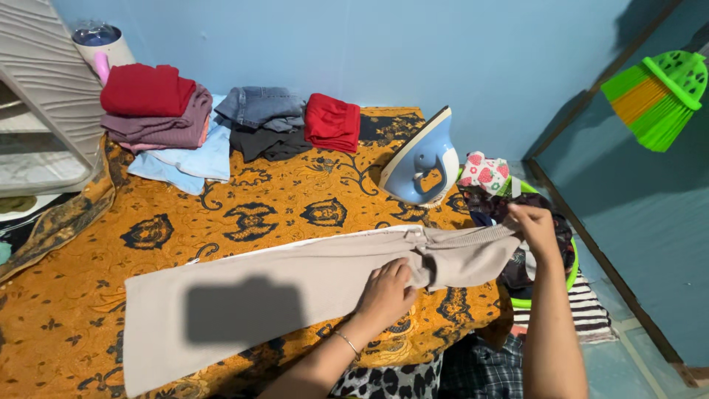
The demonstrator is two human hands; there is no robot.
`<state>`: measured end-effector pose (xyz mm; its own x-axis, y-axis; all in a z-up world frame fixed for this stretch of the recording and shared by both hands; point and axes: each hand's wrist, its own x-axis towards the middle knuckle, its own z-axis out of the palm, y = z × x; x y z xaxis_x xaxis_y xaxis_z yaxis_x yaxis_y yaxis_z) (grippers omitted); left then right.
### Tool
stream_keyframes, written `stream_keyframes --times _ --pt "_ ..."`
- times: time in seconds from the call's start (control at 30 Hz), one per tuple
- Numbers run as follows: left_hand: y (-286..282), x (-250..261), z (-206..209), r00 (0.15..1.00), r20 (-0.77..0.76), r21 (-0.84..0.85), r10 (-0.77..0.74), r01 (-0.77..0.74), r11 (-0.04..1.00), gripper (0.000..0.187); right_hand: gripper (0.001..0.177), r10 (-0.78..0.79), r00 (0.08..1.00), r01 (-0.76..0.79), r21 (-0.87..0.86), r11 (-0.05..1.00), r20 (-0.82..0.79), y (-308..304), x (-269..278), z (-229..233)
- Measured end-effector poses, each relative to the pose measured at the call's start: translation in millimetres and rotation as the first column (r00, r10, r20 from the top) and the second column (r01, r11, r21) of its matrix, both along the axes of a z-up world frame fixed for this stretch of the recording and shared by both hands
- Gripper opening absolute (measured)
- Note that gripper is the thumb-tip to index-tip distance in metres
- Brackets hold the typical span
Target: The person irons a red garment, a denim jacket, and a beige top on a patterned tablecloth. They smooth each item, use a blue and white iron, and fold the garments after ironing.
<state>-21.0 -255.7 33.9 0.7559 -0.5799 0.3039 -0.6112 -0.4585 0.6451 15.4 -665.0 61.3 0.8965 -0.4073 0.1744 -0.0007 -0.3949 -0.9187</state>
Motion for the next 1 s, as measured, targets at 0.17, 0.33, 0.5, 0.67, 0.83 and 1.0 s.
stream_keyframes --times 0.17,0.33,0.5,0.67,0.83,1.0 --pt "-31 37 15 0.993 0.111 0.039 0.024 -0.029 0.999 0.046 0.043 -0.024 0.938 -0.12 -0.391 0.913 -0.345 7 9 -14" --pt "-68 101 4 0.982 0.178 0.253 -0.062 0.015 0.967 0.056 0.055 0.33 0.873 -0.472 -0.449 0.758 -0.36 -5 -20 -31" --pt "-76 143 -13 0.988 -0.152 0.266 0.002 0.039 0.963 0.037 0.045 0.024 0.932 -0.208 -0.479 0.853 -0.362 -19 -13 -58" --pt "-78 143 -26 0.986 0.117 0.125 0.121 -0.136 0.983 0.037 0.02 -0.075 0.995 0.091 0.264 0.96 -0.071 3 -2 -54" --pt "-56 94 -39 0.992 0.018 -0.215 0.127 -0.12 0.969 0.026 0.031 -0.136 0.937 -0.033 0.468 0.883 0.322 83 -5 42" --pt "2 102 -26 0.415 -0.648 -0.758 -0.638 -0.269 0.595 0.071 0.043 0.326 0.892 -0.322 -0.068 0.944 0.314 219 -32 116"
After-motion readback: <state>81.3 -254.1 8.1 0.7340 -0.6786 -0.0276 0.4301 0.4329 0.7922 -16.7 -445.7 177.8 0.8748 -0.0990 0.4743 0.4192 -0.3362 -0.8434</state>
